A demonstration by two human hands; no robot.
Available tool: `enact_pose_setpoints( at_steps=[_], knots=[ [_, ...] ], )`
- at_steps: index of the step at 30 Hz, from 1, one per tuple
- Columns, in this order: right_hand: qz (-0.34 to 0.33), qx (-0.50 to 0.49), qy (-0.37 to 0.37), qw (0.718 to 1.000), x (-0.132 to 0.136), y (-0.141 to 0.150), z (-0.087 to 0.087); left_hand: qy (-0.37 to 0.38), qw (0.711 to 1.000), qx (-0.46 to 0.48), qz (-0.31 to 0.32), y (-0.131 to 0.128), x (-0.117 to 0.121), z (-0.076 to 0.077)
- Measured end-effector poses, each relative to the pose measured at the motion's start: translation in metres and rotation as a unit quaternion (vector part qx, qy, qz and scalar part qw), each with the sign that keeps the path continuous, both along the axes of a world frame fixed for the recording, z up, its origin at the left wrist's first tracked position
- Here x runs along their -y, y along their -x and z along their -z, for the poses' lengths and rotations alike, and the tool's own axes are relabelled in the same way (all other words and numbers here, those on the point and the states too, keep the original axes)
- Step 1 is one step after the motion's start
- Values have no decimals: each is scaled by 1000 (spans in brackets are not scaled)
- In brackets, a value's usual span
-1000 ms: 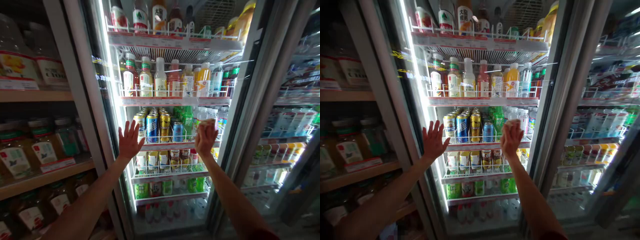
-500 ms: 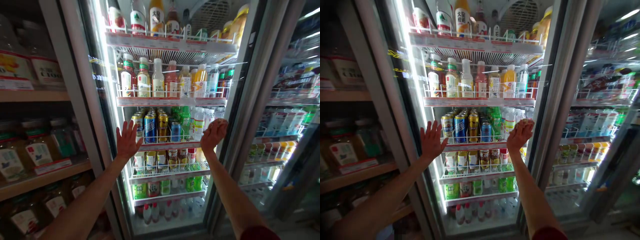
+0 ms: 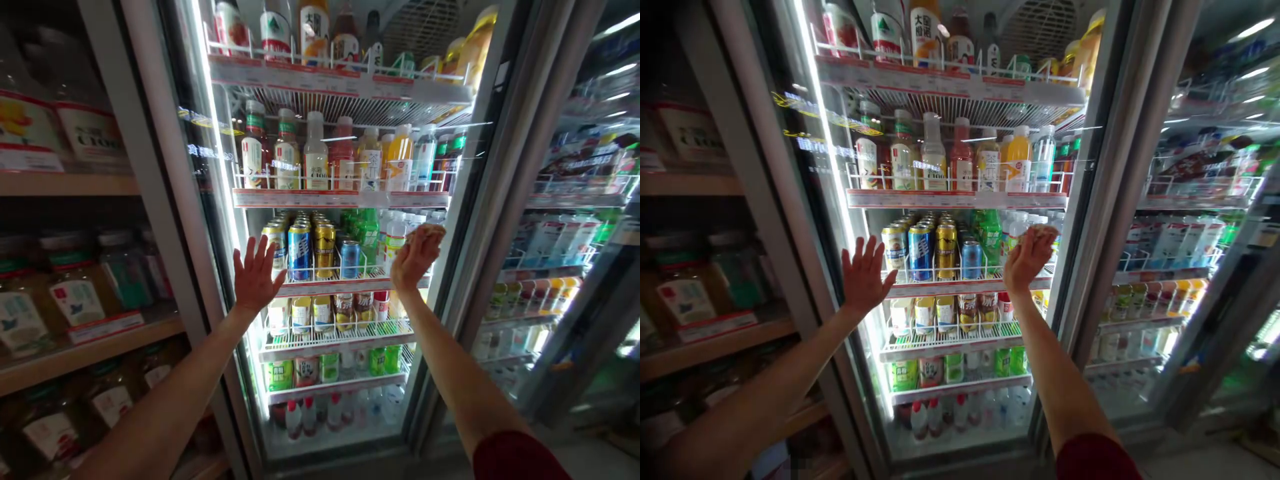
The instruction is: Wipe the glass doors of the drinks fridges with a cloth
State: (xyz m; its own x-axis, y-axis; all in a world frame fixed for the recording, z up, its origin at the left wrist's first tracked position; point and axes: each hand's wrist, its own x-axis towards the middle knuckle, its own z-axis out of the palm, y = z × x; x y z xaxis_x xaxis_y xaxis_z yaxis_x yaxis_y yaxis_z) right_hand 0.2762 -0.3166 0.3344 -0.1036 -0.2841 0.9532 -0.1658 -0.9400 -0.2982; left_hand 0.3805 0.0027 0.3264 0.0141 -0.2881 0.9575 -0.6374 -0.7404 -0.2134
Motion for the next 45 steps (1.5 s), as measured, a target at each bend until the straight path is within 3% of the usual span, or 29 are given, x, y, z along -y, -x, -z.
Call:
enact_pose_setpoints(
  at_steps=[3, 5, 6, 7, 9, 11, 12, 14, 16, 18, 19, 22, 24, 26, 29, 31, 33, 35, 37, 39, 42, 44, 45],
  knots=[
    [-70, -130, 179, 973, -45, -7, 12, 3, 1000, -12, 14, 0, -1, 0],
    [-96, -198, 272, 937, -53, -6, 19, 3, 1000, -7, 18, 0, -2, -1],
    [-93, -199, 279, 935, -47, -4, 20, 1, 1000, -2, 16, 0, -2, -1],
    [-78, -176, 255, 948, -36, -1, 17, -1, 1000, 6, 12, -1, -2, -1],
    [-29, -82, 133, 987, -8, 2, 4, -3, 1000, 18, 3, -1, -2, -1],
    [0, -11, 27, 1000, 5, 1, -11, -2, 1000, 23, 0, -2, -2, -1],
    [-1, -2, 11, 1000, 3, -1, -15, -1, 1000, 22, 1, -2, -2, -1],
    [-28, -37, 65, 997, -14, -5, -16, 3, 1000, 18, 5, -3, -2, 0],
    [-70, -115, 173, 976, -33, -7, -8, 5, 1000, 13, 7, -3, -2, 0],
    [-96, -176, 242, 949, -34, -4, 0, 4, 1000, 10, 7, -3, -3, 0],
    [-94, -181, 243, 948, -26, -1, 2, 3, 1000, 10, 6, -3, -3, 0],
    [-28, -74, 102, 992, 10, 5, -5, 2, 1000, 9, 4, -2, -2, 0],
    [7, 9, 6, 1000, 20, 2, -12, 5, 1000, 10, 6, -1, -1, 0],
    [-7, 15, 11, 1000, 6, -4, -14, 9, 1000, 13, 5, -1, 0, 0],
    [-72, -100, 144, 982, -27, -8, -4, 5, 1000, 19, -4, -1, 0, 0],
    [-94, -164, 204, 961, -29, -4, 1, 3, 1000, 15, -11, -1, -1, 0],
    [-76, -139, 172, 972, -11, 1, -1, 3, 1000, 8, -16, -1, 0, 0],
    [-34, -43, 65, 996, 9, 2, -9, 3, 1000, 3, -18, -1, 0, 0],
    [-13, 28, -1, 1000, 12, -2, -15, 1, 1000, 4, -19, -1, 1, 0],
    [-35, 8, 45, 998, -7, -7, -12, -3, 1000, 7, -19, 0, 1, 0],
    [-98, -125, 243, 957, -40, -7, 8, -12, 999, 17, -25, 1, 1, -1],
    [-109, -163, 314, 929, -37, -2, 20, -14, 999, 27, -33, 2, 0, -1],
    [-100, -147, 302, 937, -27, 0, 22, -14, 999, 32, -37, 2, 1, -2]
  ],
)
